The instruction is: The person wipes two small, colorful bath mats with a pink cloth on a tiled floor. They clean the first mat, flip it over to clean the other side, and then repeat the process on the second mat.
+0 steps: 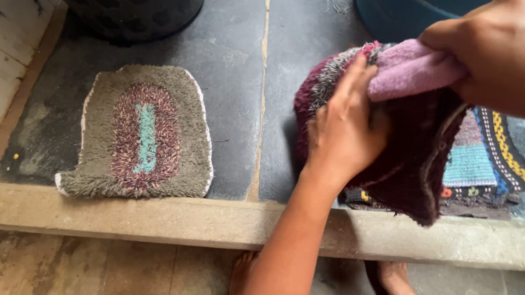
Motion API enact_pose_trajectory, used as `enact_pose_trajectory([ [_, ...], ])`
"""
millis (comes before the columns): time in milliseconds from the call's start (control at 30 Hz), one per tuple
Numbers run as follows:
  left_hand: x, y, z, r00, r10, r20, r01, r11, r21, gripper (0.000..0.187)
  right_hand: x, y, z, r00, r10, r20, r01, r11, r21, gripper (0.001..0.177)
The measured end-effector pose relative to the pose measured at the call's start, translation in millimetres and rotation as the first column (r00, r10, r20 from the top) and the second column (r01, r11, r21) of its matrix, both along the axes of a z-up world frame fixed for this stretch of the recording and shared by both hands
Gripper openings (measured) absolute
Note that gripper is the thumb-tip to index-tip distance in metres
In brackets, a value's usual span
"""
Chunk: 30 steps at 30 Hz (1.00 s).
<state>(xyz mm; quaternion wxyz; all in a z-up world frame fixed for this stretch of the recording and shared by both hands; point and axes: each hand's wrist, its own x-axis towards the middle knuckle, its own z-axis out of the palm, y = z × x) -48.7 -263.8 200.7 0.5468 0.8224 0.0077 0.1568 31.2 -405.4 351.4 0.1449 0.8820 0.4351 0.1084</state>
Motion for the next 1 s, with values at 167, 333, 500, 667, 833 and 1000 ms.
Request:
enact_pose_trajectory([
  [167,-22.8,8.5,25.4,0.993,0.007,0.117,-0.012,0.999,0.04,0.088,-0.8,-12.3,0.0,0.98,-0.201,-0.004,0.201,0.98,0.009,0.023],
  [333,-17.4,-27.4,29.4,0.985,0.138,0.105,-0.161,0.952,0.258,0.098,1.1,-7.3,-6.8,0.97,-0.219,0.101,0.23,0.966,-0.114,0.019],
  [500,-23.0,-36.5,14.9,0.985,0.115,0.13,-0.124,0.99,0.064,0.082,-9.9,15.5,-8.9,0.967,-0.227,0.118,0.244,0.957,-0.156,0.019],
  [667,-1.3,-20.8,2.7,0.972,0.217,-0.084,-0.191,0.95,0.246,0.026,-38.5,44.5,-2.3,0.92,-0.381,0.089,0.384,0.832,-0.4,0.025],
  [833,7.9,27.2,-6.5,0.93,0.365,0.036,-0.366,0.911,0.189,0.032,-19.3,28.6,-43.5,0.918,-0.388,-0.079,0.336,0.87,-0.361,0.035],
  [1000,16.2,69.6,-3.7,0.868,0.463,-0.18,-0.341,0.819,0.462,0.038,-20.3,-104.2,-301.7,0.753,-0.484,-0.446,0.483,0.867,-0.126,0.066],
])
